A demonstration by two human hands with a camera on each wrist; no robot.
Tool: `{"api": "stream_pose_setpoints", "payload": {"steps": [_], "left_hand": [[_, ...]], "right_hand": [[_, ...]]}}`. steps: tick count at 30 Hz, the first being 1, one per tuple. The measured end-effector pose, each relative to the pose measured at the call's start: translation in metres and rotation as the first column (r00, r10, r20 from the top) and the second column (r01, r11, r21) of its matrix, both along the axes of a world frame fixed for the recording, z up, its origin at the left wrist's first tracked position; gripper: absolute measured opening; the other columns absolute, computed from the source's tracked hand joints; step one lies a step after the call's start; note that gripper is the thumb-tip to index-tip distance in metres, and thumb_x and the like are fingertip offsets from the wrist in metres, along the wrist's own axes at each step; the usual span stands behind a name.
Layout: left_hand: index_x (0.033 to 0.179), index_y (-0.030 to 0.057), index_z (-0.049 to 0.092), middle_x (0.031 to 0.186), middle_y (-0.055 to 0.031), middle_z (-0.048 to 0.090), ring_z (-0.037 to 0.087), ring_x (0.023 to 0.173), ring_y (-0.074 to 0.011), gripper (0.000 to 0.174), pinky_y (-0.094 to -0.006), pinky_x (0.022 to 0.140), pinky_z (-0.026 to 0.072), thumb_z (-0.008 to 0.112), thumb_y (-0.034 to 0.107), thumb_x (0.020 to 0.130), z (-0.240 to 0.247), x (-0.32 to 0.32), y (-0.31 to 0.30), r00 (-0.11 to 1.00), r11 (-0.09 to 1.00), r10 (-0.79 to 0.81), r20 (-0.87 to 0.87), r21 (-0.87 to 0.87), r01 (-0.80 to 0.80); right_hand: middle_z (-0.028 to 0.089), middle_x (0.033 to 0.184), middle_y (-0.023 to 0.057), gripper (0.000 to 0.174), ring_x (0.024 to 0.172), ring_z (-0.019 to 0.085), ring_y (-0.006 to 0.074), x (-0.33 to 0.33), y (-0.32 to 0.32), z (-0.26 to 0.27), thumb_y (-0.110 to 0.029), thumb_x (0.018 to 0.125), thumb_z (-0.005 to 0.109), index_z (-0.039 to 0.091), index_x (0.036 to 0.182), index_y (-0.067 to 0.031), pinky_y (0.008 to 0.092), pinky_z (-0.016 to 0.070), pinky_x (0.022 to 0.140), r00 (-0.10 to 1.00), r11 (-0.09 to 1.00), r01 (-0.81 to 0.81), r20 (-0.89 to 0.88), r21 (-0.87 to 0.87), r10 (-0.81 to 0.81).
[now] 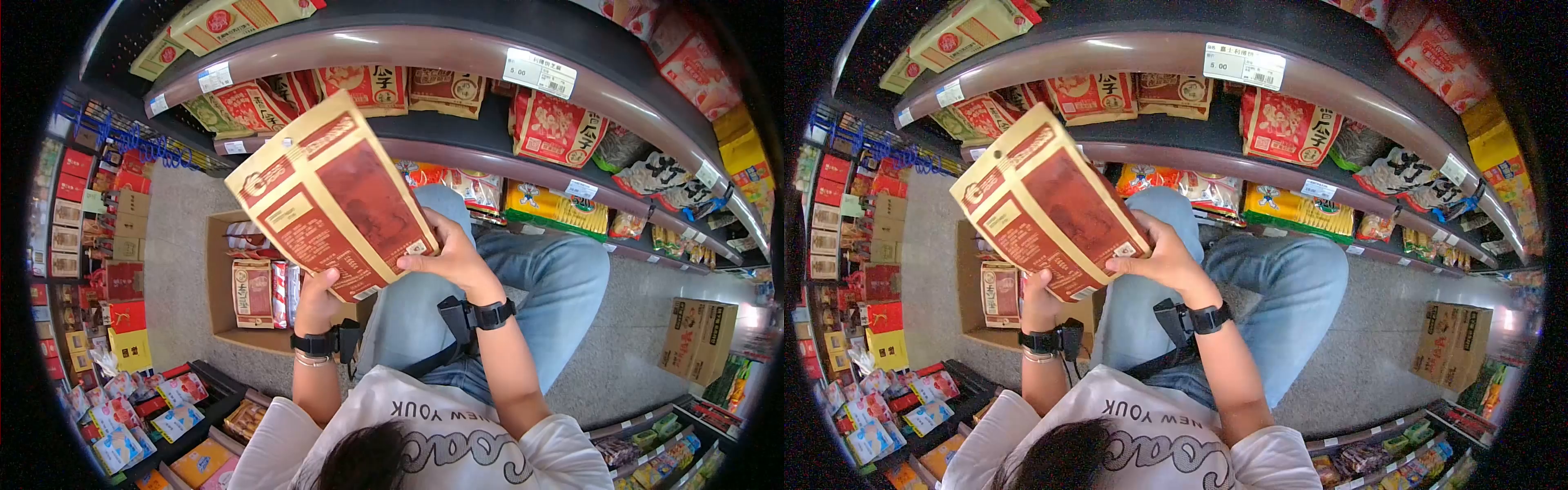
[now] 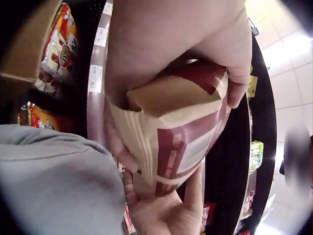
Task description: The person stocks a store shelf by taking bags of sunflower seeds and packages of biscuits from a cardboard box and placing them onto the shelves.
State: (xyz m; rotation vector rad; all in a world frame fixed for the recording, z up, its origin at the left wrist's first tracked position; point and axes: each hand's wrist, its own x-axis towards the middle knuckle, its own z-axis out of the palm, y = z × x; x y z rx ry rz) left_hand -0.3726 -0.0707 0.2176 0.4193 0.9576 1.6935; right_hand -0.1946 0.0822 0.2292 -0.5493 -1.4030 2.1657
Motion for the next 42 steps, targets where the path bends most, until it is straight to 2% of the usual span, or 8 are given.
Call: {"api": "stream_pose_setpoints", "payload": {"steps": [3, 4, 7, 24, 27, 33, 39, 42], "left_hand": [[0.13, 0.0001, 0.043, 0.122, -0.0118, 0.057, 0.058, 0.109, -0.0218, 0.054, -0.0359, 0.092, 0.048, 0.064, 0.016, 0.083, 0.01, 0.006, 0.013, 0.987, 0.995, 0.08, -0.138, -0.051, -0.087], [0.125, -0.001, 0.048, 0.117, -0.01, 0.06, 0.06, 0.104, -0.018, 0.043, -0.0318, 0.089, 0.0487, 0.062, 0.013, 0.087, 0.008, 0.003, 0.018, 0.984, 0.993, 0.068, -0.167, -0.079, -0.082], [0.12, -0.0019, 0.052, 0.114, -0.0087, 0.062, 0.061, 0.101, -0.0161, 0.037, -0.0303, 0.087, 0.0488, 0.062, 0.013, 0.089, 0.015, 0.015, 0.028, 0.947, 0.962, 0.2, -0.253, -0.134, -0.239], [0.119, 0.0004, 0.051, 0.113, -0.0079, 0.061, 0.061, 0.098, -0.0148, 0.041, -0.0291, 0.084, 0.05, 0.067, 0.019, 0.087, 0.02, 0.023, 0.026, 0.945, 0.963, 0.197, -0.26, -0.13, -0.236], [0.119, 0.0002, 0.051, 0.113, -0.008, 0.061, 0.061, 0.098, -0.0149, 0.041, -0.0292, 0.084, 0.0499, 0.068, 0.019, 0.087, 0.02, 0.022, 0.027, 0.946, 0.962, 0.193, -0.261, -0.138, -0.234], [0.118, -0.0003, 0.052, 0.112, -0.0081, 0.062, 0.061, 0.096, -0.0147, 0.04, -0.0293, 0.083, 0.0501, 0.067, 0.017, 0.086, 0.024, 0.023, 0.03, 0.941, 0.961, 0.204, -0.269, -0.126, -0.244], [0.115, -0.0004, 0.054, 0.108, -0.0081, 0.063, 0.062, 0.093, -0.0151, 0.037, -0.0297, 0.082, 0.0509, 0.069, 0.012, 0.084, 0.023, 0.024, 0.026, 0.952, 0.965, 0.156, -0.263, -0.167, -0.204], [0.114, -0.0003, 0.055, 0.107, -0.0074, 0.064, 0.063, 0.093, -0.0141, 0.039, -0.0291, 0.083, 0.051, 0.072, 0.009, 0.08, 0.027, 0.026, 0.026, 0.955, 0.972, 0.112, -0.273, -0.17, -0.163]], "right_hand": [[0.059, 0.116, 0.0077, 0.071, 0.107, 0.055, 0.0134, 0.004, -0.007, 0.002, -0.019, 0.066, 0.086, 0.049, 0.124, 0.0014, 0.0287, 0.0439, 0.093, 0.999, 0.998, 0.038, 0.021, 0.053, -0.039], [0.059, 0.116, 0.0075, 0.07, 0.106, 0.055, 0.0132, 0.003, -0.009, -0.002, -0.019, 0.066, 0.086, 0.049, 0.123, 0.0012, 0.0285, 0.044, 0.093, 0.997, 0.996, 0.048, 0.05, 0.077, -0.052], [0.06, 0.114, 0.007, 0.068, 0.105, 0.055, 0.0126, 0.004, -0.017, -0.013, -0.02, 0.067, 0.085, 0.049, 0.121, 0.0005, 0.0282, 0.0444, 0.092, 0.992, 0.989, 0.071, 0.099, 0.131, -0.084], [0.057, 0.118, 0.0065, 0.069, 0.109, 0.053, 0.0126, 0.014, -0.015, -0.017, -0.015, 0.067, 0.085, 0.047, 0.124, -0.0008, 0.029, 0.0422, 0.095, 0.998, 0.996, 0.029, 0.056, 0.079, -0.034], [0.052, 0.127, 0.0071, 0.08, 0.116, 0.049, 0.0148, 0.015, -0.012, -0.021, -0.009, 0.065, 0.084, 0.042, 0.132, -0.0003, 0.0308, 0.038, 0.101, 0.998, 0.998, -0.015, 0.065, 0.062, 0.011], [0.047, 0.133, 0.0078, 0.094, 0.122, 0.044, 0.0154, 0.021, -0.009, -0.017, -0.006, 0.063, 0.085, 0.031, 0.14, 0.0001, 0.0323, 0.0354, 0.105, 0.996, 0.997, -0.078, 0.049, 0.024, 0.077], [0.049, 0.132, 0.0081, 0.089, 0.122, 0.045, 0.0162, 0.029, -0.013, -0.01, -0.013, 0.065, 0.085, 0.035, 0.138, 0.0002, 0.0325, 0.034, 0.105, 0.996, 0.991, -0.081, 0.057, 0.105, 0.075], [0.049, 0.133, 0.008, 0.088, 0.12, 0.045, 0.016, 0.037, -0.014, -0.014, -0.013, 0.065, 0.084, 0.036, 0.137, -0.0002, 0.0322, 0.0348, 0.104, 0.985, 0.987, -0.158, 0.08, 0.034, 0.154]]}}
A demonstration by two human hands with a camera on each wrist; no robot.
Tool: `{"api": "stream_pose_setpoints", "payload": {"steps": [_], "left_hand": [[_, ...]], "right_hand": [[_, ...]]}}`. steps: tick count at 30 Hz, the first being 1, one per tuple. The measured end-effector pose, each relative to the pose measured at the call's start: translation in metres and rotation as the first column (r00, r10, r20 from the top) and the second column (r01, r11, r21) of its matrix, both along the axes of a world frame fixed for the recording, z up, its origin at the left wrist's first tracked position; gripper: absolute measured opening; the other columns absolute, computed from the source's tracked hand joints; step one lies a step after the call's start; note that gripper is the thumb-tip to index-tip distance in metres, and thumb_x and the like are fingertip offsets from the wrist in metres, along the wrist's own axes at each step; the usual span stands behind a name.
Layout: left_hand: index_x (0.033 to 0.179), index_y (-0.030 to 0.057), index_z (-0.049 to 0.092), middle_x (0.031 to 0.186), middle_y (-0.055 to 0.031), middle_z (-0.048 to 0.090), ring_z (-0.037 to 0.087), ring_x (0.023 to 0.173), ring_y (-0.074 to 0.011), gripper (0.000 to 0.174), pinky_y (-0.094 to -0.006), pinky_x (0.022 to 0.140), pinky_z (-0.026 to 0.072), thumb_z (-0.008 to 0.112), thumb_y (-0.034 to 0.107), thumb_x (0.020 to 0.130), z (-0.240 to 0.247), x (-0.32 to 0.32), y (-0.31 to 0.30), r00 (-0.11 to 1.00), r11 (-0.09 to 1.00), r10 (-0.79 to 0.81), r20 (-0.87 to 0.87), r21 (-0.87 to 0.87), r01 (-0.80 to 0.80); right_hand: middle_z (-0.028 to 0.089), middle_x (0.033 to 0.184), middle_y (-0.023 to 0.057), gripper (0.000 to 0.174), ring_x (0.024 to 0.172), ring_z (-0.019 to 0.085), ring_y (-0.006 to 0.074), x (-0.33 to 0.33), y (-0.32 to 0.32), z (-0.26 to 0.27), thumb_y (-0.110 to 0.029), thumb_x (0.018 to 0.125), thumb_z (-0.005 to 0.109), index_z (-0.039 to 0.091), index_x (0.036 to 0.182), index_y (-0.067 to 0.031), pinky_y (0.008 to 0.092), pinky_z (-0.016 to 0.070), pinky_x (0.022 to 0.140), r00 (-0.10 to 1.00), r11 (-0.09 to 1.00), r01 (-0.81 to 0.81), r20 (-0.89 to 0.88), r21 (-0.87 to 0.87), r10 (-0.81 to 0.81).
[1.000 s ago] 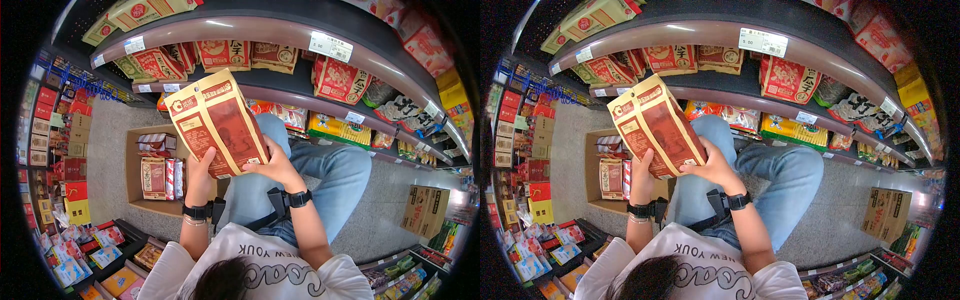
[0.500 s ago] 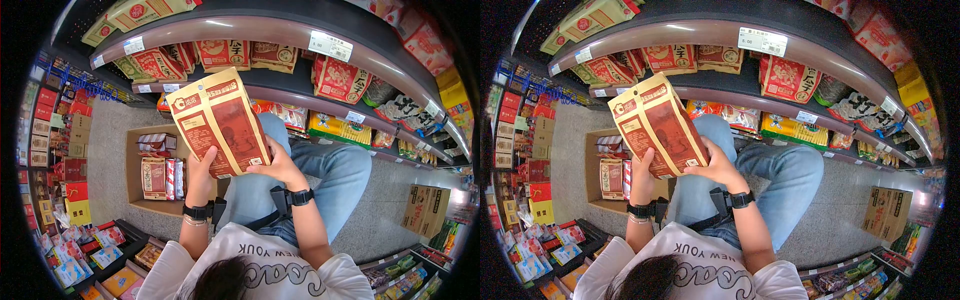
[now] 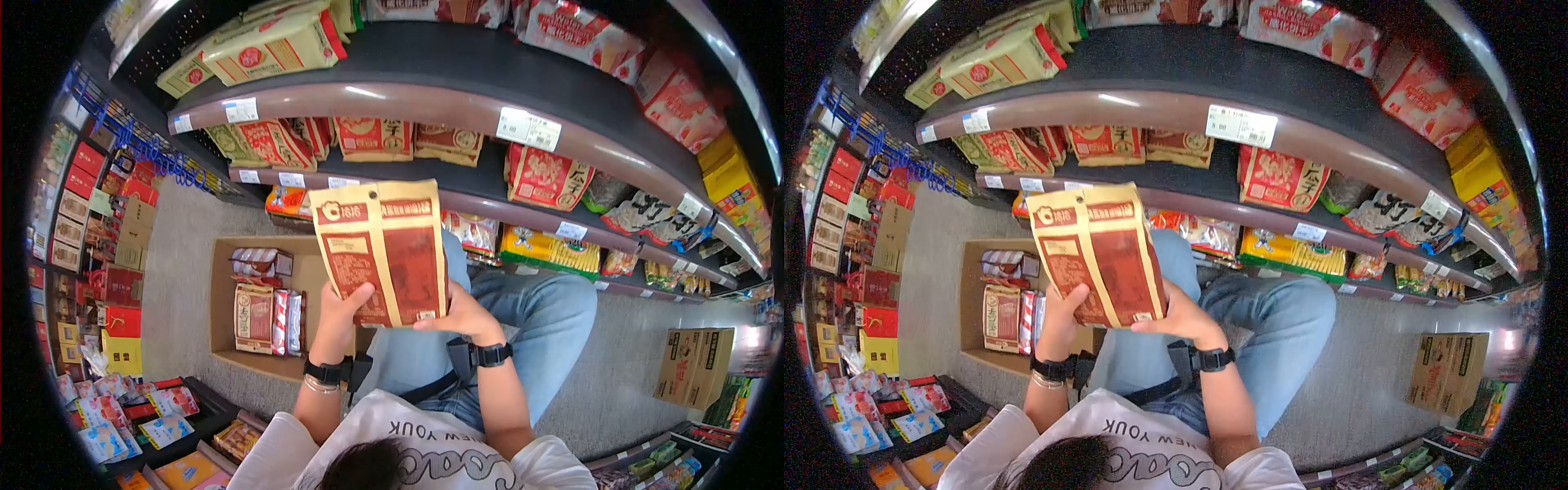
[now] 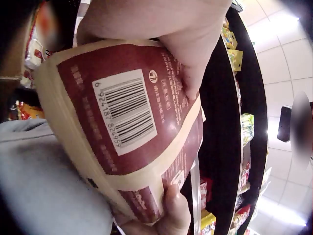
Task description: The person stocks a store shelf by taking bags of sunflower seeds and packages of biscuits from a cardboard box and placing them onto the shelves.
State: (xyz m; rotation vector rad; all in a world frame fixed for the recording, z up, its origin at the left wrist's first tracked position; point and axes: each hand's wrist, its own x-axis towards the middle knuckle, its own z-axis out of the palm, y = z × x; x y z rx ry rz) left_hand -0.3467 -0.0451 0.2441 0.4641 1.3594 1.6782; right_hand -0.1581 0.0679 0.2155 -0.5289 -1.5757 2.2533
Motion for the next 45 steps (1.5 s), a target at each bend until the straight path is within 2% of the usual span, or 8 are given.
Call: {"api": "stream_pose_setpoints", "payload": {"steps": [8, 15, 19, 21, 27, 34, 41, 45], "left_hand": [[0.116, 0.0, 0.053, 0.107, -0.007, 0.063, 0.06, 0.094, -0.0126, 0.046, -0.0282, 0.084, 0.0487, 0.075, 0.01, 0.078, 0.023, 0.003, 0.015, 0.985, 0.986, -0.165, -0.057, 0.003, 0.166], [0.13, -0.001, 0.038, 0.123, -0.0111, 0.051, 0.051, 0.112, -0.0172, 0.065, -0.0324, 0.096, 0.0422, 0.075, 0.014, 0.078, 0.043, 0.031, 0.044, 0.931, 0.964, 0.015, -0.365, 0.253, 0.084], [0.144, -0.0008, 0.019, 0.147, -0.0247, 0.02, 0.023, 0.137, -0.0354, 0.11, -0.044, 0.111, 0.0231, 0.084, 0.038, 0.064, 0.041, 0.053, 0.032, 0.569, 0.971, -0.122, -0.813, 0.021, 0.238], [0.145, -0.0003, 0.016, 0.15, -0.0275, 0.01, 0.014, 0.14, -0.0396, 0.12, -0.0447, 0.113, 0.0181, 0.085, 0.046, 0.059, 0.049, 0.071, 0.03, 0.681, 0.931, -0.161, -0.715, 0.118, 0.344], [0.135, -0.0014, 0.038, 0.134, -0.0128, 0.047, 0.046, 0.123, -0.0225, 0.071, -0.0369, 0.102, 0.0394, 0.074, 0.01, 0.075, 0.024, 0.079, 0.021, 0.952, 0.925, -0.127, -0.277, 0.313, 0.214], [0.13, -0.0007, 0.043, 0.125, -0.011, 0.054, 0.053, 0.116, -0.0215, 0.058, -0.0366, 0.097, 0.0436, 0.065, 0.001, 0.077, 0.01, 0.063, 0.003, 0.989, 0.965, -0.145, 0.04, 0.226, 0.132], [0.131, 0.0005, 0.043, 0.126, -0.0091, 0.055, 0.055, 0.113, -0.0192, 0.057, -0.0335, 0.096, 0.0447, 0.068, 0.005, 0.08, 0.002, 0.052, 0.015, 0.869, 0.891, -0.454, 0.198, 0.071, 0.449], [0.128, -0.0011, 0.046, 0.121, -0.0094, 0.058, 0.057, 0.108, -0.0172, 0.056, -0.0312, 0.094, 0.0451, 0.072, 0.011, 0.08, 0.003, 0.038, 0.054, 0.839, 0.847, -0.523, 0.15, -0.023, 0.532]], "right_hand": [[0.055, 0.125, 0.0059, 0.072, 0.111, 0.051, 0.0128, 0.019, -0.01, 0.024, -0.01, 0.07, 0.081, 0.044, 0.131, 0.0002, 0.0313, 0.0409, 0.098, 0.992, 0.993, 0.112, -0.057, 0.024, -0.111], [0.059, 0.118, 0.0067, 0.062, 0.107, 0.055, 0.0144, 0.02, -0.02, 0.042, -0.008, 0.071, 0.079, 0.048, 0.125, -0.0001, 0.0312, 0.0449, 0.093, 0.886, 0.881, 0.459, -0.133, 0.114, -0.445], [0.061, 0.116, 0.01, 0.059, 0.103, 0.058, 0.014, 0.007, -0.029, 0.048, -0.013, 0.074, 0.078, 0.048, 0.123, 0.0006, 0.0318, 0.0474, 0.088, 0.733, 0.689, 0.676, -0.152, 0.261, -0.662], [0.057, 0.124, 0.0128, 0.064, 0.111, 0.056, 0.0182, 0.002, -0.036, 0.054, -0.015, 0.075, 0.076, 0.044, 0.129, -0.0003, 0.0335, 0.0454, 0.093, 0.773, 0.71, 0.626, -0.136, 0.322, -0.62], [0.033, 0.148, 0.0147, 0.071, 0.14, 0.024, 0.0322, 0.006, -0.045, 0.075, -0.005, 0.074, 0.068, 0.04, 0.14, -0.0066, 0.0409, 0.0257, 0.111, 0.905, 0.568, 0.392, -0.192, 0.724, -0.379], [0.046, 0.139, 0.016, 0.059, 0.134, 0.037, 0.0291, 0.021, -0.033, 0.056, -0.01, 0.079, 0.069, 0.047, 0.134, -0.0013, 0.0393, 0.0278, 0.11, 0.831, 0.496, 0.48, -0.194, 0.724, -0.521], [0.053, 0.126, 0.0118, 0.075, 0.112, 0.053, 0.0161, 0.056, 0.01, 0.015, -0.013, 0.076, 0.078, 0.035, 0.136, 0.0031, 0.0291, 0.0429, 0.095, 0.918, 0.912, 0.392, 0.016, 0.119, -0.397], [0.055, 0.12, 0.009, 0.072, 0.109, 0.054, 0.016, 0.059, 0.026, -0.009, -0.008, 0.074, 0.079, 0.037, 0.133, 0.0007, 0.0296, 0.0448, 0.093, 0.874, 0.874, 0.486, 0.017, -0.019, -0.486]]}}
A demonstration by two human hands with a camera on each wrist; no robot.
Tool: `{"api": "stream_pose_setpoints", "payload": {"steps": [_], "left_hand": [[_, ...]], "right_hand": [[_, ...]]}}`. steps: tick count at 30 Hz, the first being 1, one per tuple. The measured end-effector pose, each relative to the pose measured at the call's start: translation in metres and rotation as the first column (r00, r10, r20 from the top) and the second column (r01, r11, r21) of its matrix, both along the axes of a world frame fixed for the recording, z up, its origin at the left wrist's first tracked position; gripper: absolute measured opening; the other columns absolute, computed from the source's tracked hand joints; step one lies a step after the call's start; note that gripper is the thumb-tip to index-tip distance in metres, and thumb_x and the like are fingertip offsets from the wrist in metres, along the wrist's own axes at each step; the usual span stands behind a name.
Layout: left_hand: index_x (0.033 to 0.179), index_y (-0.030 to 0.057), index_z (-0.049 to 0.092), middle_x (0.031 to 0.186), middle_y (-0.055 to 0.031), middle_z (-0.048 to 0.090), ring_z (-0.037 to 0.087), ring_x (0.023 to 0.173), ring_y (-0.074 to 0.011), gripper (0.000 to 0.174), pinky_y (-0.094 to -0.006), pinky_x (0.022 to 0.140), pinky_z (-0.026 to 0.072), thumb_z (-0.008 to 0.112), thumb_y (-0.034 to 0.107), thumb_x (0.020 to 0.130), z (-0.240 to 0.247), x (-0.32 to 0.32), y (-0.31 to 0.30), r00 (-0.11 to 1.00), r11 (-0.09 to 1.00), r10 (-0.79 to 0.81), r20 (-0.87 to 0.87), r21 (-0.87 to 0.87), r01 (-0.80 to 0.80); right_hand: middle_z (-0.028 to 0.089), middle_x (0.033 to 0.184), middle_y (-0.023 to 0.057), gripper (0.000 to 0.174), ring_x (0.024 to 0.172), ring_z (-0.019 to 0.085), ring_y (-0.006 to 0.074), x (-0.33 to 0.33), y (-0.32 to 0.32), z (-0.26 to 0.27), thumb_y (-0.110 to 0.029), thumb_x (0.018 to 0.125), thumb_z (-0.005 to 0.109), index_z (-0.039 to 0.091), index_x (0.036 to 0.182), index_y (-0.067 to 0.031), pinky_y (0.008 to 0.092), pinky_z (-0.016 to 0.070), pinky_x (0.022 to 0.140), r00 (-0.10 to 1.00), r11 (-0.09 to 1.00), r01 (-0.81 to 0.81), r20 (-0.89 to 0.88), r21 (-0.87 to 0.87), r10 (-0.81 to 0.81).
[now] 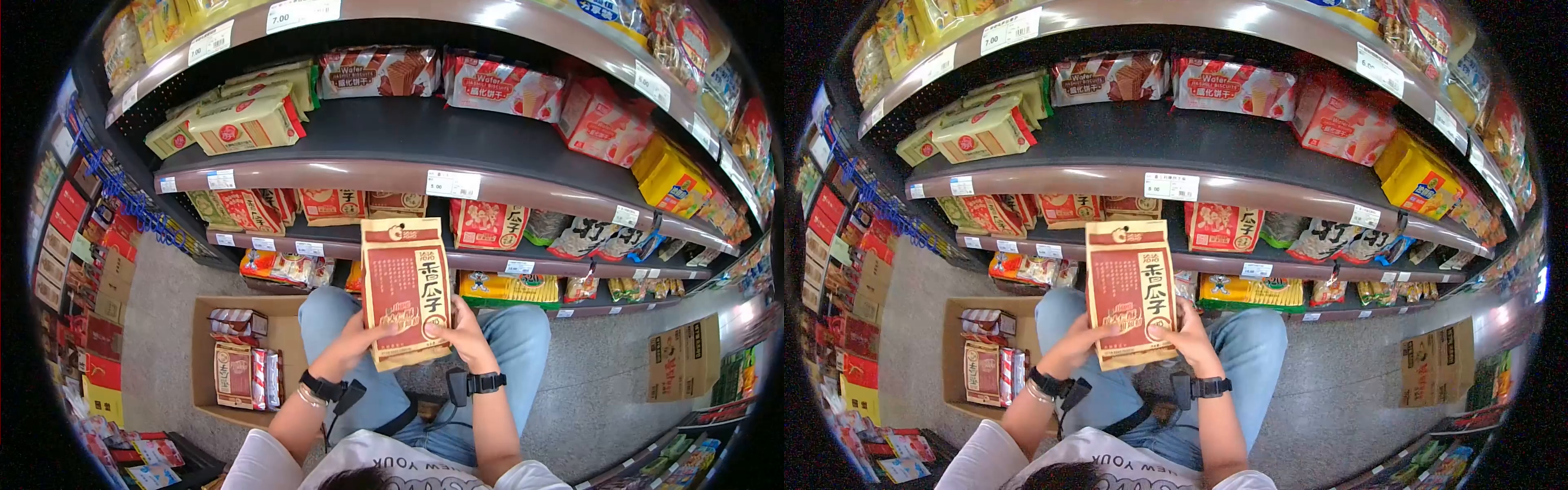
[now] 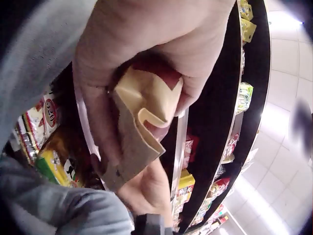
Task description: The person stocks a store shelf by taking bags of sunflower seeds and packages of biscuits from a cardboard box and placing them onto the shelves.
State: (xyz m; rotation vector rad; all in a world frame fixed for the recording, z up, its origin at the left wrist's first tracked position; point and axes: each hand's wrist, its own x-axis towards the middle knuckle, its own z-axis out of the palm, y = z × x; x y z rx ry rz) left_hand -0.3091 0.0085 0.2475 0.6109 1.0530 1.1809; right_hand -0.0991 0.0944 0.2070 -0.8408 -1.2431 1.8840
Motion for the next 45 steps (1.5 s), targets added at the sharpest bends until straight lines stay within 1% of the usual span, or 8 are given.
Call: {"api": "stream_pose_setpoints", "payload": {"steps": [2, 14, 19, 22, 27, 31, 34, 45], "left_hand": [[0.128, -0.0006, 0.046, 0.121, -0.0095, 0.058, 0.057, 0.108, -0.0161, 0.056, -0.0305, 0.093, 0.045, 0.073, 0.011, 0.08, 0.0, -0.006, 0.024, 0.996, 0.999, -0.009, -0.086, 0.05, 0.013], [0.126, -0.0007, 0.043, 0.116, -0.0079, 0.059, 0.056, 0.106, -0.015, 0.055, -0.0314, 0.093, 0.0455, 0.071, 0.002, 0.078, -0.029, -0.048, 0.153, 0.945, 0.947, 0.19, -0.268, 0.303, -0.104], [0.118, -0.0016, 0.053, 0.117, -0.0203, 0.058, 0.046, 0.119, -0.0371, 0.058, -0.0479, 0.097, 0.0378, 0.073, 0.032, 0.075, -0.033, -0.063, 0.189, 0.468, 0.979, 0.204, -0.86, 0.185, -0.087], [0.121, -0.0007, 0.051, 0.117, -0.0188, 0.058, 0.049, 0.115, -0.039, 0.059, -0.047, 0.095, 0.0399, 0.074, 0.03, 0.076, -0.051, -0.068, 0.205, 0.354, 0.885, 0.456, -0.817, 0.457, -0.085], [0.119, -0.001, 0.049, 0.112, -0.0231, 0.057, 0.055, 0.101, -0.0417, 0.05, -0.045, 0.084, 0.0461, 0.069, 0.024, 0.081, -0.074, -0.058, 0.208, 0.319, 0.861, 0.508, -0.8, 0.476, -0.18], [0.109, -0.0011, 0.053, 0.102, -0.0234, 0.059, 0.058, 0.092, -0.0424, 0.034, -0.0461, 0.076, 0.0474, 0.065, 0.018, 0.083, -0.082, -0.059, 0.213, 0.352, 0.857, 0.512, -0.784, 0.437, -0.275], [0.101, -0.0019, 0.056, 0.096, -0.0226, 0.06, 0.059, 0.088, -0.0415, 0.025, -0.0455, 0.073, 0.0472, 0.063, 0.015, 0.083, -0.088, -0.066, 0.217, 0.229, 0.807, 0.584, -0.779, 0.525, -0.273], [0.106, -0.0029, 0.059, 0.097, -0.0163, 0.064, 0.066, 0.076, -0.0244, 0.025, -0.0326, 0.069, 0.052, 0.06, 0.002, 0.081, -0.071, -0.075, 0.195, 0.431, 0.751, 0.659, -0.616, 0.515, -0.413]], "right_hand": [[0.055, 0.118, 0.0082, 0.073, 0.109, 0.054, 0.0164, -0.009, 0.011, 0.001, -0.006, 0.073, 0.079, 0.036, 0.132, -0.0002, 0.0302, 0.0451, 0.092, 0.998, 0.998, 0.052, -0.031, -0.031, -0.053], [0.058, 0.113, 0.0164, 0.066, 0.106, 0.057, 0.0246, -0.066, 0.136, -0.012, -0.006, 0.072, 0.075, 0.04, 0.128, -0.0004, 0.035, 0.0456, 0.091, 0.924, 0.76, 0.194, 0.145, 0.621, -0.354], [0.056, 0.116, 0.0164, 0.06, 0.108, 0.058, 0.0232, -0.084, 0.172, -0.022, 0.001, 0.074, 0.072, 0.04, 0.124, 0.0015, 0.0331, 0.0476, 0.09, 0.837, 0.703, 0.204, 0.251, 0.682, -0.486], [0.059, 0.111, 0.0176, 0.055, 0.103, 0.06, 0.0239, -0.089, 0.184, -0.026, 0.002, 0.076, 0.071, 0.041, 0.122, 0.003, 0.0333, 0.049, 0.087, 0.803, 0.656, 0.141, 0.303, 0.741, -0.514], [0.061, 0.107, 0.0188, 0.044, 0.099, 0.062, 0.0243, -0.095, 0.192, -0.063, 0.001, 0.078, 0.069, 0.048, 0.116, 0.0056, 0.0327, 0.0506, 0.082, 0.763, 0.612, 0.149, 0.303, 0.777, -0.571], [0.061, 0.108, 0.019, 0.041, 0.1, 0.063, 0.0249, -0.095, 0.183, -0.065, 0.001, 0.079, 0.068, 0.049, 0.115, 0.0061, 0.0328, 0.052, 0.083, 0.783, 0.784, 0.182, 0.395, 0.594, -0.481], [0.061, 0.11, 0.0199, 0.047, 0.102, 0.062, 0.0263, -0.095, 0.18, -0.07, 0.002, 0.079, 0.067, 0.045, 0.12, 0.0061, 0.0335, 0.0522, 0.084, 0.782, 0.804, 0.15, 0.429, 0.575, -0.452], [0.053, 0.123, 0.0182, 0.054, 0.105, 0.059, 0.0257, -0.105, 0.14, -0.04, -0.001, 0.077, 0.069, 0.045, 0.126, 0.0004, 0.0343, 0.0508, 0.086, 0.758, 0.674, 0.261, 0.285, 0.691, -0.587]]}}
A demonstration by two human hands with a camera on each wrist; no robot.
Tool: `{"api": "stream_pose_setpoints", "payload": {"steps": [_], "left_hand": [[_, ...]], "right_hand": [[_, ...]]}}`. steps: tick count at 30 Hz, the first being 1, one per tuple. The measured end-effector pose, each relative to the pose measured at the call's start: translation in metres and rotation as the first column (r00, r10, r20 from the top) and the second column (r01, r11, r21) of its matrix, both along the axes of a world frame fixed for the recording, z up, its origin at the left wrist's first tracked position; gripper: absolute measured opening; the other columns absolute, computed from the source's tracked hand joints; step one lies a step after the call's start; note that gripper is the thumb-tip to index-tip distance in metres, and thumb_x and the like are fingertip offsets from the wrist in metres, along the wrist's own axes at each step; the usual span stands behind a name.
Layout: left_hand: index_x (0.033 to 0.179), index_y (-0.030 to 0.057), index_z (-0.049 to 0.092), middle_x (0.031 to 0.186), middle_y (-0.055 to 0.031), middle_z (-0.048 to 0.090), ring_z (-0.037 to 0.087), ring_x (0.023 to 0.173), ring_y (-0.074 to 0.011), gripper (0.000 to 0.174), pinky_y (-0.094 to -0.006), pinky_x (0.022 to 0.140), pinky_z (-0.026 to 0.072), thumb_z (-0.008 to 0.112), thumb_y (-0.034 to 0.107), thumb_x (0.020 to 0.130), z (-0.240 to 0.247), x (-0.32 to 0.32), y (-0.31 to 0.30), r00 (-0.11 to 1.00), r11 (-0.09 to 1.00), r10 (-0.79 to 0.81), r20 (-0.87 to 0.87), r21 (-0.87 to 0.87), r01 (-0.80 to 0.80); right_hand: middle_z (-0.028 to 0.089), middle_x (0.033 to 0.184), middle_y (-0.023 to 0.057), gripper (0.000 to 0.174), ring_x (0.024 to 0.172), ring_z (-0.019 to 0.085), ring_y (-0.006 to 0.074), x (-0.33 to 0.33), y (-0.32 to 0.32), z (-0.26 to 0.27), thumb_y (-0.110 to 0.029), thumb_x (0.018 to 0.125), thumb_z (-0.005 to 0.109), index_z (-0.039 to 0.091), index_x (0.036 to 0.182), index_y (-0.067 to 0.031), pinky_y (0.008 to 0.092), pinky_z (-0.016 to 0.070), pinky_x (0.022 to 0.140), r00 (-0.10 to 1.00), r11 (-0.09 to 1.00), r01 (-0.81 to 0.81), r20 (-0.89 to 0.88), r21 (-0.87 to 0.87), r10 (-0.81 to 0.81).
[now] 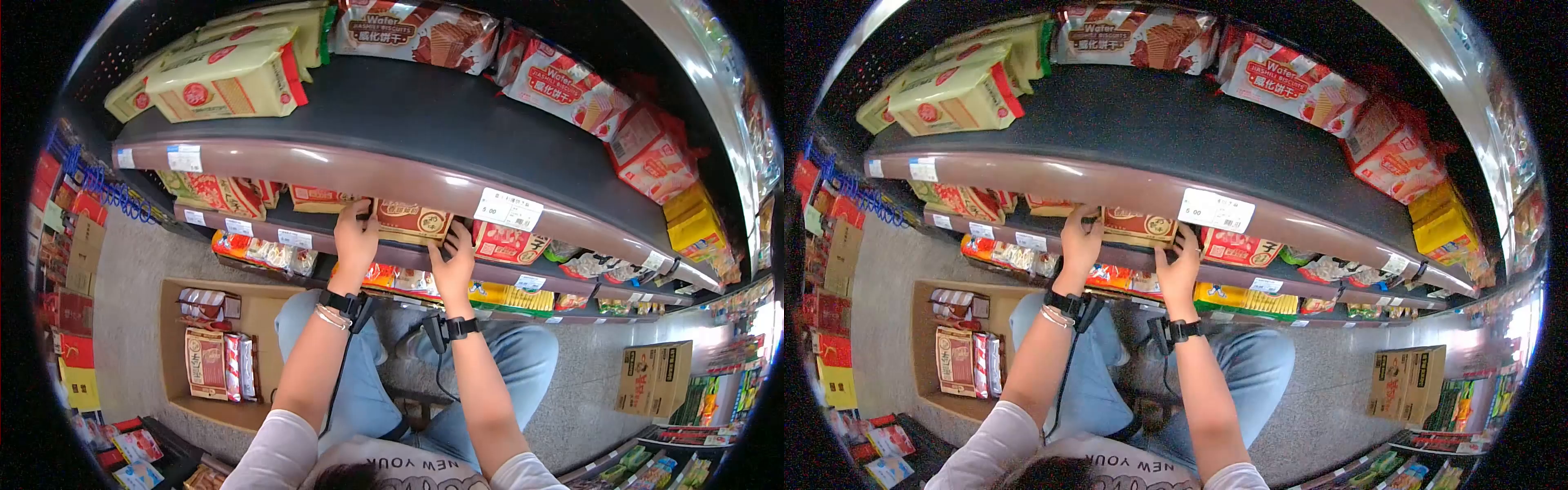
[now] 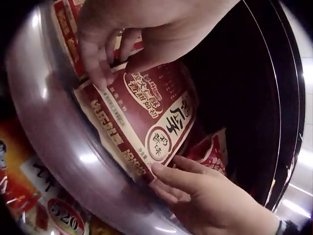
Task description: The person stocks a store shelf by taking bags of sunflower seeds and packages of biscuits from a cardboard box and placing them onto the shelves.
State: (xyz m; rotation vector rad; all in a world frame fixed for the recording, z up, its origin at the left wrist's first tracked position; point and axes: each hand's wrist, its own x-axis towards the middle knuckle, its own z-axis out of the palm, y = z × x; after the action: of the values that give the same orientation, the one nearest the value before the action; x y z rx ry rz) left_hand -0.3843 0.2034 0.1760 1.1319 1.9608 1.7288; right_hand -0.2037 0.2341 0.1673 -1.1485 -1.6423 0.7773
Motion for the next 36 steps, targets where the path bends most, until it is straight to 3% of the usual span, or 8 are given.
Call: {"api": "stream_pose_setpoints", "payload": {"steps": [5, 9, 13, 17, 24, 27, 28, 36], "left_hand": [[0.107, -0.0015, 0.059, 0.098, -0.0113, 0.066, 0.064, 0.07, -0.0147, 0.023, -0.028, 0.066, 0.0506, 0.061, 0.005, 0.085, 0.022, -0.019, -0.048, 0.967, 0.996, -0.083, 0.24, 0.056, 0.072], [0.112, 0.0032, 0.057, 0.106, -0.0051, 0.062, 0.062, 0.086, -0.0122, 0.022, -0.0247, 0.071, 0.0508, 0.058, 0.007, 0.09, 0.053, -0.055, -0.126, 0.923, 0.997, -0.079, 0.377, 0.028, 0.073], [0.113, 0.0041, 0.058, 0.103, -0.0049, 0.063, 0.06, 0.083, -0.0103, 0.024, -0.0242, 0.068, 0.049, 0.059, 0.006, 0.089, -0.008, -0.111, -0.2, 0.98, 0.994, 0.086, 0.182, 0.056, -0.097], [0.11, -0.0012, 0.06, 0.102, -0.0124, 0.067, 0.064, 0.085, -0.0175, 0.029, -0.0292, 0.077, 0.0509, 0.065, 0.009, 0.083, -0.082, -0.12, -0.264, 0.913, 0.911, 0.273, 0.303, -0.388, -0.143], [0.124, 0.0024, 0.053, 0.114, -0.0228, 0.061, 0.059, 0.107, -0.0324, 0.068, -0.0411, 0.09, 0.0465, 0.077, 0.037, 0.07, -0.24, -0.045, -0.309, 0.96, 0.656, 0.0, 0.279, -0.725, 0.21], [0.121, 0.0036, 0.054, 0.107, -0.0244, 0.063, 0.061, 0.102, -0.0358, 0.059, -0.0427, 0.085, 0.0489, 0.075, 0.031, 0.072, -0.167, -0.024, -0.293, 0.975, 0.436, -0.14, 0.171, -0.874, 0.216], [0.116, 0.0048, 0.056, 0.1, -0.0244, 0.064, 0.062, 0.094, -0.0392, 0.049, -0.0448, 0.078, 0.0509, 0.071, 0.027, 0.074, -0.205, -0.015, -0.297, 0.993, 0.492, -0.117, 0.019, -0.867, 0.075], [0.107, 0.0059, 0.062, 0.091, -0.0231, 0.066, 0.065, 0.087, -0.0383, 0.039, -0.0439, 0.073, 0.0523, 0.067, 0.016, 0.069, -0.189, -0.01, -0.312, 0.971, 0.404, -0.237, -0.038, -0.913, 0.063]], "right_hand": [[0.063, 0.104, 0.0116, 0.039, 0.086, 0.063, 0.0188, -0.019, -0.038, 0.029, -0.006, 0.079, 0.07, 0.054, 0.114, -0.002, 0.031, 0.0518, 0.072, 0.997, 0.997, -0.053, -0.067, -0.055, 0.049], [0.066, 0.096, 0.0049, 0.028, 0.079, 0.059, 0.0075, -0.068, -0.087, 0.07, -0.003, 0.083, 0.066, 0.057, 0.109, -0.0038, 0.0217, 0.0475, 0.067, 0.901, 0.904, -0.397, -0.254, -0.158, 0.351], [0.065, 0.09, 0.0025, 0.022, 0.08, 0.06, 0.0075, -0.129, -0.142, 0.086, -0.009, 0.085, 0.066, 0.059, 0.106, -0.0053, 0.0213, 0.0472, 0.068, 0.727, 0.722, -0.667, -0.372, -0.183, 0.578], [0.061, 0.095, 0.0037, 0.023, 0.087, 0.059, 0.0088, -0.183, -0.182, 0.065, -0.004, 0.086, 0.064, 0.056, 0.107, -0.0014, 0.0226, 0.0484, 0.078, 0.561, 0.455, -0.828, -0.501, -0.328, 0.659], [0.065, 0.088, 0.0073, 0.022, 0.077, 0.063, 0.0135, -0.225, -0.198, -0.073, -0.007, 0.083, 0.064, 0.058, 0.103, -0.0007, 0.0259, 0.0503, 0.07, 0.658, 0.442, -0.74, -0.411, -0.506, 0.631], [0.068, 0.084, 0.0099, 0.02, 0.074, 0.065, 0.0167, -0.201, -0.183, -0.099, -0.008, 0.08, 0.065, 0.061, 0.099, -0.0015, 0.0284, 0.0511, 0.069, 0.79, 0.609, -0.556, -0.132, -0.566, 0.598], [0.068, 0.082, 0.0106, 0.02, 0.073, 0.066, 0.0177, -0.194, -0.179, -0.103, -0.009, 0.079, 0.065, 0.062, 0.097, -0.0019, 0.0289, 0.0512, 0.069, 0.816, 0.678, -0.486, -0.009, -0.551, 0.578], [0.066, 0.083, 0.0045, 0.022, 0.068, 0.061, 0.0112, -0.203, -0.171, -0.125, -0.014, 0.083, 0.065, 0.06, 0.102, -0.0041, 0.0255, 0.0459, 0.057, 0.814, 0.532, -0.495, -0.152, -0.687, 0.56]]}}
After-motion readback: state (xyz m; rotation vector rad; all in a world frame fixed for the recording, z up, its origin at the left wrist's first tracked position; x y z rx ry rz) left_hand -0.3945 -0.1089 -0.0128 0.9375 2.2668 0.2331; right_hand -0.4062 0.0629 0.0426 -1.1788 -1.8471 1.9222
